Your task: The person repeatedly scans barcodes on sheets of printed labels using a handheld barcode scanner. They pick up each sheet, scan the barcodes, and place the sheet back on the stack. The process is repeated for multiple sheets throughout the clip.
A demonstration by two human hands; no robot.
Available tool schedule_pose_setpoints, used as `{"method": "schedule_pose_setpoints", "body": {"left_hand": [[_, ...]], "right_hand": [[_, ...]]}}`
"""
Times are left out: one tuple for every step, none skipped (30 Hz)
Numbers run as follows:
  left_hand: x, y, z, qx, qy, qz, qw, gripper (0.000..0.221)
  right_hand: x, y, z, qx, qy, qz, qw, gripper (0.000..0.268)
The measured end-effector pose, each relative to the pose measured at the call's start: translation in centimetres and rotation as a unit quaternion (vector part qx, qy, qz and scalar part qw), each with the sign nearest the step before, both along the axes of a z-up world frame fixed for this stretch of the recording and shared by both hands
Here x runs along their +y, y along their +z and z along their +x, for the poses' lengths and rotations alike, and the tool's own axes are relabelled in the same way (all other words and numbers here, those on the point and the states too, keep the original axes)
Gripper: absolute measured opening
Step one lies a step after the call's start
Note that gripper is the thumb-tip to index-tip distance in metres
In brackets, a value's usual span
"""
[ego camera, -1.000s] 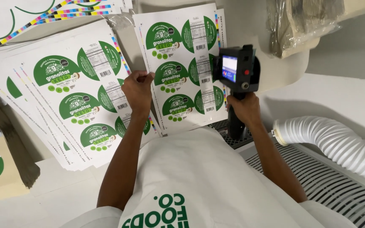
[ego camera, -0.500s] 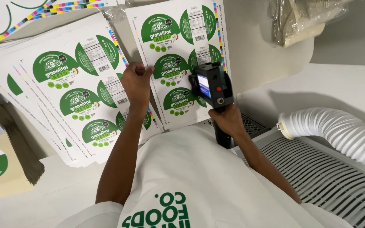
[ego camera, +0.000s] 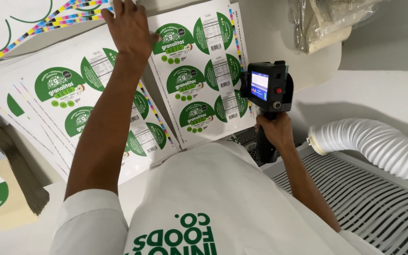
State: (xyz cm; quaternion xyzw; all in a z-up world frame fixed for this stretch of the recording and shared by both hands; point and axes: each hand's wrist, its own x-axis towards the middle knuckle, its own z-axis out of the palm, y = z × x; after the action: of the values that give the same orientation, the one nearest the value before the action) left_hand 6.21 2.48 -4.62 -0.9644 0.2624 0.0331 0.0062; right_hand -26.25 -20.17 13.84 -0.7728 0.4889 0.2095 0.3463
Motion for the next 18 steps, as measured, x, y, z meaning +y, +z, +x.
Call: {"method": "schedule_pose_setpoints", "body": {"left_hand": [[-0.2, 0.0, -0.1, -0.001, -0.002, 0.0, 1.0, 0.071], [-0.3, -0.1, -0.2, -0.021, -0.003, 0.017, 1.0, 0.069], [-0.3, -0.1, -0.3, -0.041, -0.004, 0.033, 0.999, 0.067], [-0.3, 0.7, -0.5, -0.041, -0.003, 0.034, 0.999, 0.067], [-0.2, 1.4, -0.7, 0.009, 0.02, -0.087, 0.996, 0.047], [-0.4, 2.1, -0.9, 0.058, 0.041, -0.209, 0.975, 0.034], [0.1, 3.1, -2.1, 0.057, 0.041, -0.209, 0.975, 0.034], [0.4, 4.1, -3.6, 0.164, 0.139, -0.355, 0.91, 0.054], [0.8, 5.0, -5.0, 0.265, 0.23, -0.484, 0.802, 0.075], [0.9, 6.2, -8.2, 0.264, 0.229, -0.485, 0.802, 0.075], [1.0, 7.4, -11.4, 0.308, 0.213, -0.461, 0.804, 0.053], [1.2, 8.5, -14.7, 0.351, 0.197, -0.437, 0.804, 0.033], [1.2, 8.4, -15.8, 0.351, 0.197, -0.437, 0.805, 0.033], [1.4, 8.3, -17.2, 0.252, 0.209, -0.484, 0.811, 0.03], [1.6, 8.3, -18.6, 0.15, 0.216, -0.526, 0.809, 0.048], [3.7, 7.1, -18.5, 0.15, 0.218, -0.527, 0.808, 0.048], [5.7, 5.9, -18.4, 0.103, 0.27, -0.501, 0.816, 0.049], [7.9, 4.8, -18.3, 0.055, 0.321, -0.472, 0.819, 0.057]], "right_hand": [[-0.2, -0.1, -0.2, -0.001, -0.002, 0.0, 1.0, 0.021], [-0.4, -0.2, -0.3, -0.003, 0.0, -0.004, 1.0, 0.021], [-0.6, -0.4, -0.4, -0.005, 0.002, -0.007, 1.0, 0.021], [-0.6, -0.1, -0.4, -0.006, 0.003, -0.006, 1.0, 0.021], [-0.5, 0.2, -0.4, -0.01, 0.002, -0.005, 1.0, 0.019], [-0.6, 0.4, -0.3, -0.014, 0.001, -0.005, 1.0, 0.018], [-0.7, 0.5, -0.2, -0.015, 0.001, -0.005, 1.0, 0.018], [-0.7, 0.7, -0.2, -0.021, -0.004, -0.003, 1.0, 0.018], [-0.8, 0.9, -0.1, -0.026, -0.01, -0.002, 1.0, 0.019], [-0.8, 1.1, 0.0, -0.028, -0.011, -0.002, 1.0, 0.019], [-0.8, 1.4, 0.1, -0.038, -0.035, 0.008, 0.999, 0.014], [-0.7, 1.6, 0.2, -0.049, -0.057, 0.018, 0.997, 0.012], [-1.0, 1.5, 0.3, -0.049, -0.057, 0.018, 0.997, 0.012], [-1.0, 1.5, 0.2, -0.054, -0.051, 0.017, 0.997, 0.012], [-1.1, 1.4, 0.1, -0.059, -0.045, 0.016, 0.997, 0.013], [-1.1, 1.2, 0.0, -0.059, -0.044, 0.016, 0.997, 0.013], [-1.3, 1.0, 0.0, -0.053, -0.045, 0.019, 0.997, 0.012], [-1.2, 0.8, -0.1, -0.047, -0.046, 0.023, 0.998, 0.011]]}}
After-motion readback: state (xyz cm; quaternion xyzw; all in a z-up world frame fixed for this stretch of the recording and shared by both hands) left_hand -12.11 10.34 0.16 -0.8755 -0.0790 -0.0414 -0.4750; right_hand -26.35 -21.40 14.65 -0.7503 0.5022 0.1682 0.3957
